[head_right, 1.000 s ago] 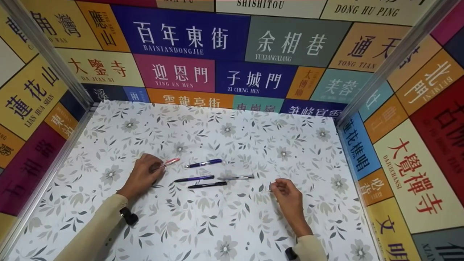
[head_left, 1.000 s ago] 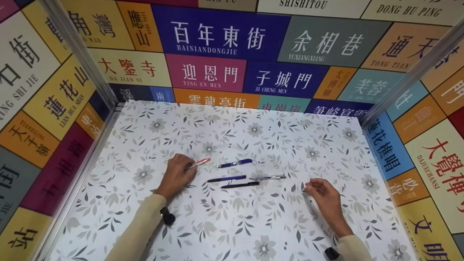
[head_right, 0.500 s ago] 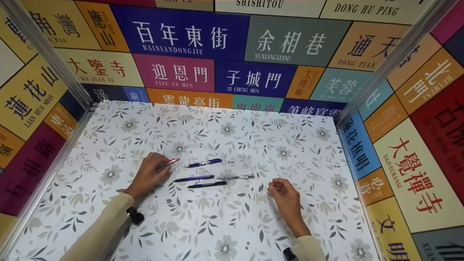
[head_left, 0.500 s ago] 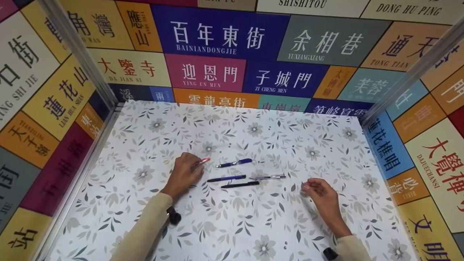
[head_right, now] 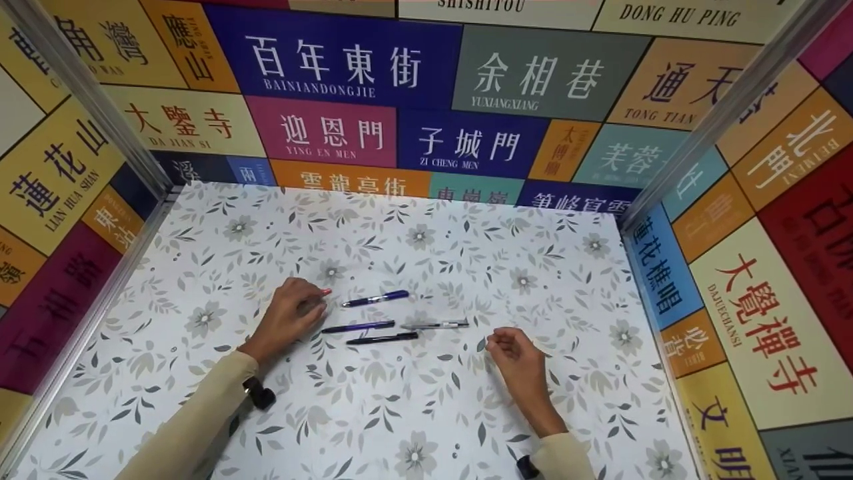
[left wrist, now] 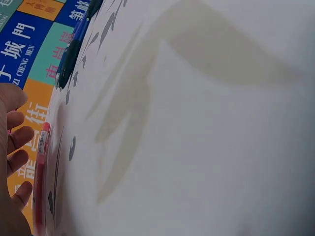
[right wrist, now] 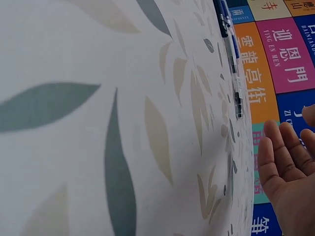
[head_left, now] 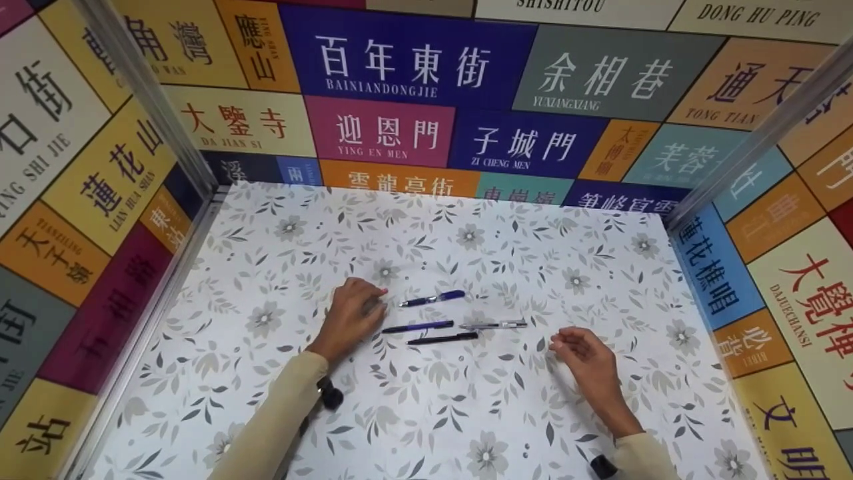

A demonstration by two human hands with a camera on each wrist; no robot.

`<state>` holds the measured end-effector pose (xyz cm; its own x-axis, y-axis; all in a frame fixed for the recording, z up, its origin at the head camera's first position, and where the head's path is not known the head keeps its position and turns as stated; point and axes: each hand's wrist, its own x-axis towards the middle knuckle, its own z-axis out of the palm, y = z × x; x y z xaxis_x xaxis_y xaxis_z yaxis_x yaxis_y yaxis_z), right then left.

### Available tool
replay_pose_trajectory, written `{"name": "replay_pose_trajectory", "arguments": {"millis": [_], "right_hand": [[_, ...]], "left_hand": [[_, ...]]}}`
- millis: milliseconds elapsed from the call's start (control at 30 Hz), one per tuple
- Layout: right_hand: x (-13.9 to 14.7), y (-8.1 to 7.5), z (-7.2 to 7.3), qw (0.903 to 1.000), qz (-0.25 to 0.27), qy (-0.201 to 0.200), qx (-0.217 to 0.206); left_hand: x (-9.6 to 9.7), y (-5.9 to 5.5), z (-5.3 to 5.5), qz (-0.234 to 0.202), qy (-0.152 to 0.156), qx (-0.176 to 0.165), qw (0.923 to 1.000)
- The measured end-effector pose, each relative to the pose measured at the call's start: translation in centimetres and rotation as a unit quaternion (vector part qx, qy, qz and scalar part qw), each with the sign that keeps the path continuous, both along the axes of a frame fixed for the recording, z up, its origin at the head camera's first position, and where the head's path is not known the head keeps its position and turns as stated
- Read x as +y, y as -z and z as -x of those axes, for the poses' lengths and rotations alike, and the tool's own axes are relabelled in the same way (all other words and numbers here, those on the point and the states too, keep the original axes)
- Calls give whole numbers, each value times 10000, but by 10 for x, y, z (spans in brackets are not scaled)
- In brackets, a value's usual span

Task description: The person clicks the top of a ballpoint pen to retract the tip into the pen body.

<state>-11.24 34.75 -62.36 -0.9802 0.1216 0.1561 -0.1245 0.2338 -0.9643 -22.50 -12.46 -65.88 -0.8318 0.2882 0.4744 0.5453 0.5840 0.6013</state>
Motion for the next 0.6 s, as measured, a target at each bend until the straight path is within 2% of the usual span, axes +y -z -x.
{"name": "replay_pose_trajectory", "arguments": {"millis": [300,600], "right_hand": [[-8,4,0,9999,-24,0,170],[-12,3,-2,9999,-46,-149,55]], "left_hand": [[13,-2,3,78,67,-133,9999],[33,-2,6,-250,296,-11,9992]]}}
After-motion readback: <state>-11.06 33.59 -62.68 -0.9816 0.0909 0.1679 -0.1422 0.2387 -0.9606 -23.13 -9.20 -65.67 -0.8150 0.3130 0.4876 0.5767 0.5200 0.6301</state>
